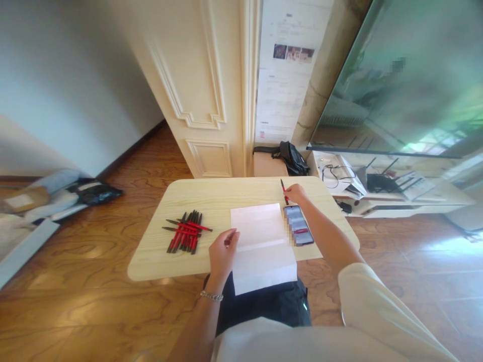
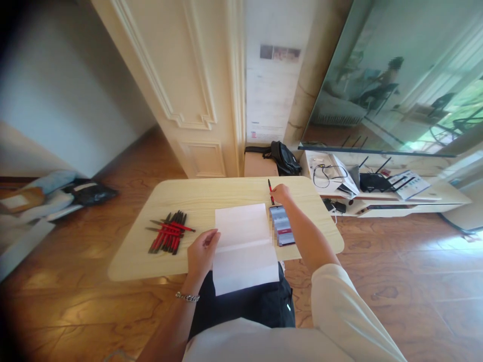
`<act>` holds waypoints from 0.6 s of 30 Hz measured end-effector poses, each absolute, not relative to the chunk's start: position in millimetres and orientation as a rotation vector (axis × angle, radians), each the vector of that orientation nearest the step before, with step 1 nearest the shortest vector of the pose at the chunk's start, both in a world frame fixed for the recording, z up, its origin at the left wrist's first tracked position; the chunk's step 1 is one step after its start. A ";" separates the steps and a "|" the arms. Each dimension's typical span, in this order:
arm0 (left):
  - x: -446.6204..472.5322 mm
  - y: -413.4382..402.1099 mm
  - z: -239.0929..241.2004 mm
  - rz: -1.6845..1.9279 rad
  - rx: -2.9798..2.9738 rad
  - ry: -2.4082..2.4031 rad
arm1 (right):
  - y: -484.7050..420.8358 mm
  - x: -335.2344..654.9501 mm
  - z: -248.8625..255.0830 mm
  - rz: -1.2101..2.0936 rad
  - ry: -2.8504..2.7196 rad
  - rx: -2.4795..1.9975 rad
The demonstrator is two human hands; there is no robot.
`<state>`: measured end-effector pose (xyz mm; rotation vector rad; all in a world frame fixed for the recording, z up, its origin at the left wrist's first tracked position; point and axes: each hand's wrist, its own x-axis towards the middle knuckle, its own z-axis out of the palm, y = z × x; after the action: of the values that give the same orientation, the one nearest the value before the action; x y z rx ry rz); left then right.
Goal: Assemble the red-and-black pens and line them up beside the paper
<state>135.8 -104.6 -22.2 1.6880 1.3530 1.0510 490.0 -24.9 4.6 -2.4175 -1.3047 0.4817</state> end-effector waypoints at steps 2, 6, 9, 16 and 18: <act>130.7 -105.5 -27.1 1.040 1.694 1.396 | -20.1 487.4 -0.7 0.481 -1.314 -2.460; 127.2 -106.6 -34.7 1.041 1.684 1.398 | -17.6 482.4 -7.1 0.455 -1.346 -2.498; 127.0 -106.6 -36.4 1.047 1.666 1.394 | -18.0 479.3 -9.1 0.440 -1.364 -2.510; 125.5 -108.1 -32.5 1.039 1.641 1.378 | -17.5 473.6 -10.4 0.421 -1.366 -2.526; 125.1 -108.9 -31.4 1.046 1.639 1.380 | -18.1 471.8 -9.5 0.419 -1.362 -2.521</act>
<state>125.1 -108.9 -31.4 1.6388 1.3795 1.0458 471.8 -18.1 -9.5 -2.5212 -1.3621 0.4189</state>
